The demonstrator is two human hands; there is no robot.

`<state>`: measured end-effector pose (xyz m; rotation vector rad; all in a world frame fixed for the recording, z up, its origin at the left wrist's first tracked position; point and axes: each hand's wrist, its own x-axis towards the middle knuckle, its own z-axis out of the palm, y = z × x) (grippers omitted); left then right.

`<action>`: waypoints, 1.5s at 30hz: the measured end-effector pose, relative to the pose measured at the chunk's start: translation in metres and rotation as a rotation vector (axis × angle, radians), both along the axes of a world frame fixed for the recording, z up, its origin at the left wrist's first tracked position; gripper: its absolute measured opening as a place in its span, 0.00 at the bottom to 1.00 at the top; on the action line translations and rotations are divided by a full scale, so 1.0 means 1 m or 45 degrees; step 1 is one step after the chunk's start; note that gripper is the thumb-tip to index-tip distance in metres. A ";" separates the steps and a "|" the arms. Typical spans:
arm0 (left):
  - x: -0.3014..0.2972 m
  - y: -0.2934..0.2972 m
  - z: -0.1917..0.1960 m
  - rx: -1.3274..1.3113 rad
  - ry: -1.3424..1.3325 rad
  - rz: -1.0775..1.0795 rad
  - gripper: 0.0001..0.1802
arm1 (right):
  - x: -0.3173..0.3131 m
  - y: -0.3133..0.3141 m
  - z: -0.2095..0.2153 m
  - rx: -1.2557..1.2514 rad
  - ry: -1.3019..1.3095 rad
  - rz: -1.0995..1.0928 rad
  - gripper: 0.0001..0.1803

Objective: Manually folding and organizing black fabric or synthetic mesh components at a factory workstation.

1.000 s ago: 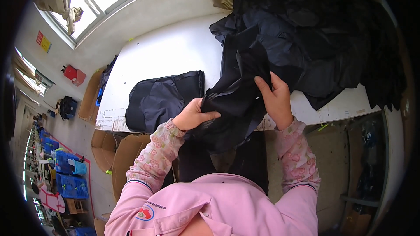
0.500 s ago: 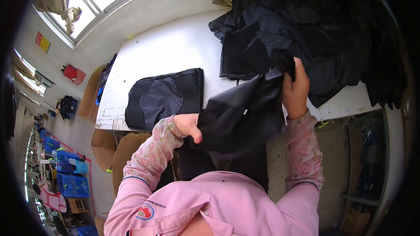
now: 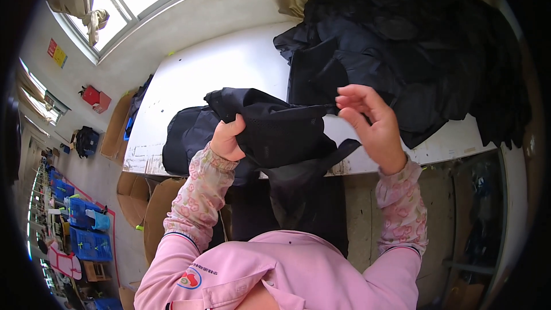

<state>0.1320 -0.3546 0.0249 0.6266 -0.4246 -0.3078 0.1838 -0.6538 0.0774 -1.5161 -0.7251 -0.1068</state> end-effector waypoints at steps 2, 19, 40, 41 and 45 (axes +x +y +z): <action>0.000 -0.018 0.013 0.068 0.000 0.059 0.17 | -0.026 0.029 0.033 -0.314 -0.512 0.023 0.26; 0.010 0.010 0.033 0.019 -0.052 0.599 0.13 | -0.020 0.055 0.025 -0.604 -0.572 0.050 0.16; -0.122 -0.098 -0.148 1.586 -0.178 0.388 0.28 | 0.030 0.069 0.049 0.470 0.486 0.046 0.12; -0.122 -0.098 -0.155 1.340 0.081 0.224 0.28 | 0.027 0.072 0.050 0.467 0.488 0.052 0.12; -0.087 -0.099 -0.143 0.792 0.381 0.988 0.22 | 0.009 0.087 0.038 0.482 0.599 0.151 0.12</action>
